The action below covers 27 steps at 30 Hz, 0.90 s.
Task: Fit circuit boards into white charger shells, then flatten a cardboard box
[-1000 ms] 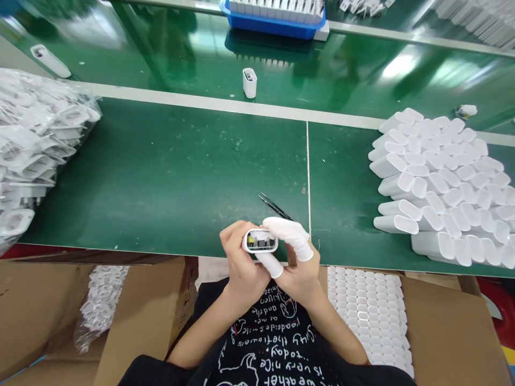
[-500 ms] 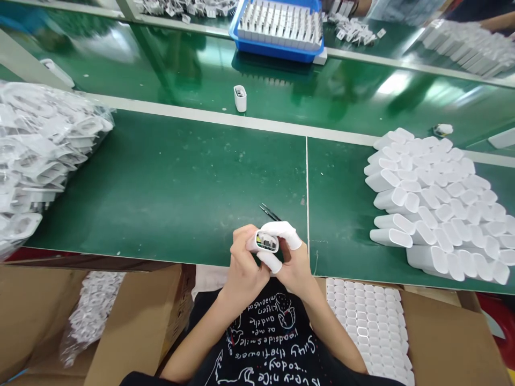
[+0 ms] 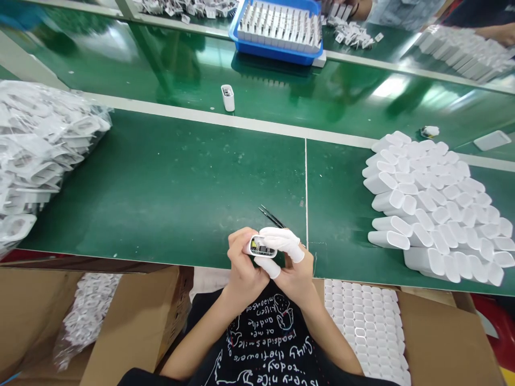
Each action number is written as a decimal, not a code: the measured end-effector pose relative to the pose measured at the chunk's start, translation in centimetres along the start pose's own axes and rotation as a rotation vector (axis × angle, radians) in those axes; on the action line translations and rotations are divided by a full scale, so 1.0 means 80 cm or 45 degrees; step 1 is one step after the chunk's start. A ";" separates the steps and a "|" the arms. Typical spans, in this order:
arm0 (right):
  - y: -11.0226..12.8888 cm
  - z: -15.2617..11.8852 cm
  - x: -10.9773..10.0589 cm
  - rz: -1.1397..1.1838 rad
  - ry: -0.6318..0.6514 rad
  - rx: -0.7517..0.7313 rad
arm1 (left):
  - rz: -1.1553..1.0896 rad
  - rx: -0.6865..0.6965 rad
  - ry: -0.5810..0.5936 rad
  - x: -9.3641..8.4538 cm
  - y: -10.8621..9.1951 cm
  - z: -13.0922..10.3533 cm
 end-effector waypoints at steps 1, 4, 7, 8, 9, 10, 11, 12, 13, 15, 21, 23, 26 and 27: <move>0.001 0.000 0.002 -0.014 -0.008 -0.012 | -0.004 -0.005 -0.016 0.000 0.000 0.000; 0.002 -0.004 0.008 -0.022 -0.047 0.003 | -0.022 -0.006 -0.083 -0.002 0.001 -0.001; 0.003 -0.008 0.011 -0.024 -0.088 0.008 | -0.004 0.015 -0.146 -0.002 0.002 -0.004; 0.003 -0.008 0.011 -0.036 -0.088 0.002 | 0.006 0.021 -0.157 -0.002 0.003 -0.005; 0.003 -0.008 0.011 -0.053 -0.082 -0.007 | 0.013 0.027 -0.162 -0.002 0.003 -0.007; 0.004 -0.007 0.010 -0.075 -0.076 -0.021 | 0.016 0.035 -0.162 -0.002 0.004 -0.008; 0.005 -0.006 0.009 -0.102 -0.065 -0.043 | 0.020 0.043 -0.159 -0.002 0.005 -0.010; 0.007 -0.005 0.008 -0.134 -0.048 -0.068 | 0.024 0.047 -0.153 -0.002 0.006 -0.011; 0.008 -0.003 0.008 -0.168 -0.025 -0.093 | 0.028 0.049 -0.147 -0.002 0.006 -0.013; 0.010 0.000 0.007 -0.230 0.029 -0.124 | 0.038 0.036 -0.131 -0.002 0.007 -0.014; -0.001 0.005 0.005 -0.314 0.094 -0.054 | 0.057 -0.005 -0.092 -0.001 0.003 -0.008; -0.006 0.003 0.005 -0.384 0.133 -0.070 | 0.079 -0.001 -0.086 0.000 0.000 -0.008; -0.018 -0.012 0.000 -0.506 0.214 -0.051 | 0.065 -0.011 -0.066 0.003 0.001 -0.017; -0.026 -0.019 -0.004 -0.545 0.245 -0.035 | 0.025 -0.002 -0.050 0.004 0.004 -0.020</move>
Point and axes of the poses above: each hand's wrist, its own z-axis towards the middle knuckle, its own x-axis out of the palm, y = z × x, the point moved 3 cm from there along z, towards the middle knuckle, and after that the axes turned 14 degrees about -z, right-handed, at the moved point
